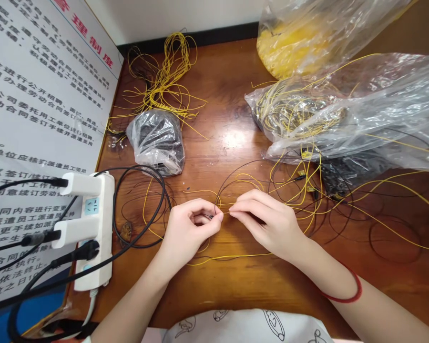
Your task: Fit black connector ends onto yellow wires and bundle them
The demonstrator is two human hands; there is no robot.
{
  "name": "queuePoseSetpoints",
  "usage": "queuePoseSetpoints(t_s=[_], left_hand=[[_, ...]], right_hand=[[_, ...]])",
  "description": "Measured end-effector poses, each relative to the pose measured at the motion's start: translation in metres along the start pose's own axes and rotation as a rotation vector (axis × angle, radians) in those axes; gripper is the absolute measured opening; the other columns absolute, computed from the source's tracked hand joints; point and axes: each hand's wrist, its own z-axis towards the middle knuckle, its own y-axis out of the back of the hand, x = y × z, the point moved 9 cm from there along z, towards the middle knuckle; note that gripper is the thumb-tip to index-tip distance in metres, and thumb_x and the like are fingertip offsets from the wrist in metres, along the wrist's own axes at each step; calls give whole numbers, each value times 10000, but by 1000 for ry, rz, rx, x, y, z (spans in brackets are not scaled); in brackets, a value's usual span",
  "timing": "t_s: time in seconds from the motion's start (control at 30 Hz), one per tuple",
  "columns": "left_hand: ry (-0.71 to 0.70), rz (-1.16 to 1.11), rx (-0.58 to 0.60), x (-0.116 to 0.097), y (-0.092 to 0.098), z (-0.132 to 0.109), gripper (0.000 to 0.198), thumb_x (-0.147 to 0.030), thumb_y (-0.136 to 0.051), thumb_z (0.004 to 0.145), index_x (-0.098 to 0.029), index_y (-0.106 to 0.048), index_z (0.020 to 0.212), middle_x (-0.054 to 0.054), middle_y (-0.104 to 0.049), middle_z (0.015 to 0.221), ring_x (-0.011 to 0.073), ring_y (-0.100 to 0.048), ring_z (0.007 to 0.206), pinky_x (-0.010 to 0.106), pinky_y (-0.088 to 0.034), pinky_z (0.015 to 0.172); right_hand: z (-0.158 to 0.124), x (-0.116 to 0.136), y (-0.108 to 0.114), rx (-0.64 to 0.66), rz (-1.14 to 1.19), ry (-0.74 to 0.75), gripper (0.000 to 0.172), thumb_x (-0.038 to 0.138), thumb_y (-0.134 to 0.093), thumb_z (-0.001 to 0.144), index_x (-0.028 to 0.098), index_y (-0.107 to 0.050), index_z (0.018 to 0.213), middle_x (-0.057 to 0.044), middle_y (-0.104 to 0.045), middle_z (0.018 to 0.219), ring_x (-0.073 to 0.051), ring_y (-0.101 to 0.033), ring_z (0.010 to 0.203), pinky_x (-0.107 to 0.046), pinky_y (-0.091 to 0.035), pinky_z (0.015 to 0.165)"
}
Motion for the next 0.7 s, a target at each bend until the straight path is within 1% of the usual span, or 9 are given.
queuePoseSetpoints(t_s=[0.13, 0.43, 0.7], left_hand=[[-1, 10, 1, 1, 0, 0, 41, -169, -697, 678, -133, -688, 662, -4, -656, 633, 69, -572, 537, 139, -481, 515], [-19, 6, 16, 0, -2, 0, 40, -165, -698, 683, -135, -687, 660, -2, -660, 637, 72, -578, 543, 140, -487, 521], [-19, 7, 18, -1, -2, -2, 34, -158, -696, 679, -133, -685, 658, -5, -651, 625, 70, -572, 530, 140, -484, 514]], right_hand=[[1, 3, -2, 23, -24, 36, 102, 109, -549, 941, 164, -621, 895, -43, -639, 801, -144, -593, 756, -281, -538, 712], [2, 2, -8, 114, 7, 5, 100, 101, -525, 945, 137, -594, 883, -57, -609, 809, -153, -550, 763, -283, -497, 725], [0, 1, -12, 144, -41, 15, 143, 140, -466, 976, 171, -545, 861, -34, -563, 761, -156, -490, 713, -286, -457, 678]])
